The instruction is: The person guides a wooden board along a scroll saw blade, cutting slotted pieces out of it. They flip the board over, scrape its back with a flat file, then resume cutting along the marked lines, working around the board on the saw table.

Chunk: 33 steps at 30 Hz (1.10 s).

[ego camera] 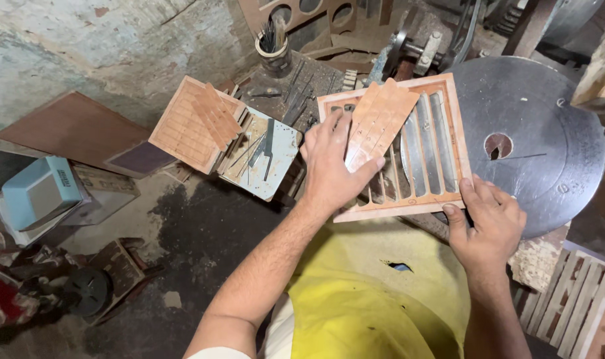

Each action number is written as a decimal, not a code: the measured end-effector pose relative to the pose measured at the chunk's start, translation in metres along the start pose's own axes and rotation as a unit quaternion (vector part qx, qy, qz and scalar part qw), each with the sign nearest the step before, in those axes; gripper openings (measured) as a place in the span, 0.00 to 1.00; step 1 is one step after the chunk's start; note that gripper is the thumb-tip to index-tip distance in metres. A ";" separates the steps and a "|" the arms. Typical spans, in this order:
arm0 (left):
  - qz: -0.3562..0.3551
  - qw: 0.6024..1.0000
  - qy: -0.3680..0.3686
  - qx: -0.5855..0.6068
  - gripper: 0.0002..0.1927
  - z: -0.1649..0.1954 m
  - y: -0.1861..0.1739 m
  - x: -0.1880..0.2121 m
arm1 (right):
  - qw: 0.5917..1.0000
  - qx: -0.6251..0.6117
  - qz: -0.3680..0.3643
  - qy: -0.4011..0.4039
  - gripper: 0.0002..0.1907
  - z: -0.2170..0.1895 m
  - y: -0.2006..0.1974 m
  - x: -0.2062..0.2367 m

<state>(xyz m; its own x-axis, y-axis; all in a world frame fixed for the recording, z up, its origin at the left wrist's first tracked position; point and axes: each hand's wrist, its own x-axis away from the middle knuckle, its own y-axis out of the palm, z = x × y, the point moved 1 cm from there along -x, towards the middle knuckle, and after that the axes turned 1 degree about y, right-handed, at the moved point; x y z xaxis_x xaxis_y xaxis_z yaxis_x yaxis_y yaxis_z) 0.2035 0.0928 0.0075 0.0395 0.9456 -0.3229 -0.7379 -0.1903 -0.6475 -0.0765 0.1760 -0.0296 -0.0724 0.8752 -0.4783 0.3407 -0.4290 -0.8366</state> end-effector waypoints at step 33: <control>0.213 0.934 -0.274 -0.091 0.50 -0.200 -0.027 -0.004 | 0.999 -0.010 0.003 -0.050 0.21 0.018 0.009 0.014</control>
<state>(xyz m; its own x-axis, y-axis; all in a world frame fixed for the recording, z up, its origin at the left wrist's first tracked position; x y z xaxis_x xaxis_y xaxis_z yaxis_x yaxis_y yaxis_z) 0.3580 0.0421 -0.1113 -0.6183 0.7577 -0.2086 -0.4802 -0.5743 -0.6630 -0.0916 0.1800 -0.0489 -0.1631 0.8454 -0.5087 0.3597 -0.4291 -0.8285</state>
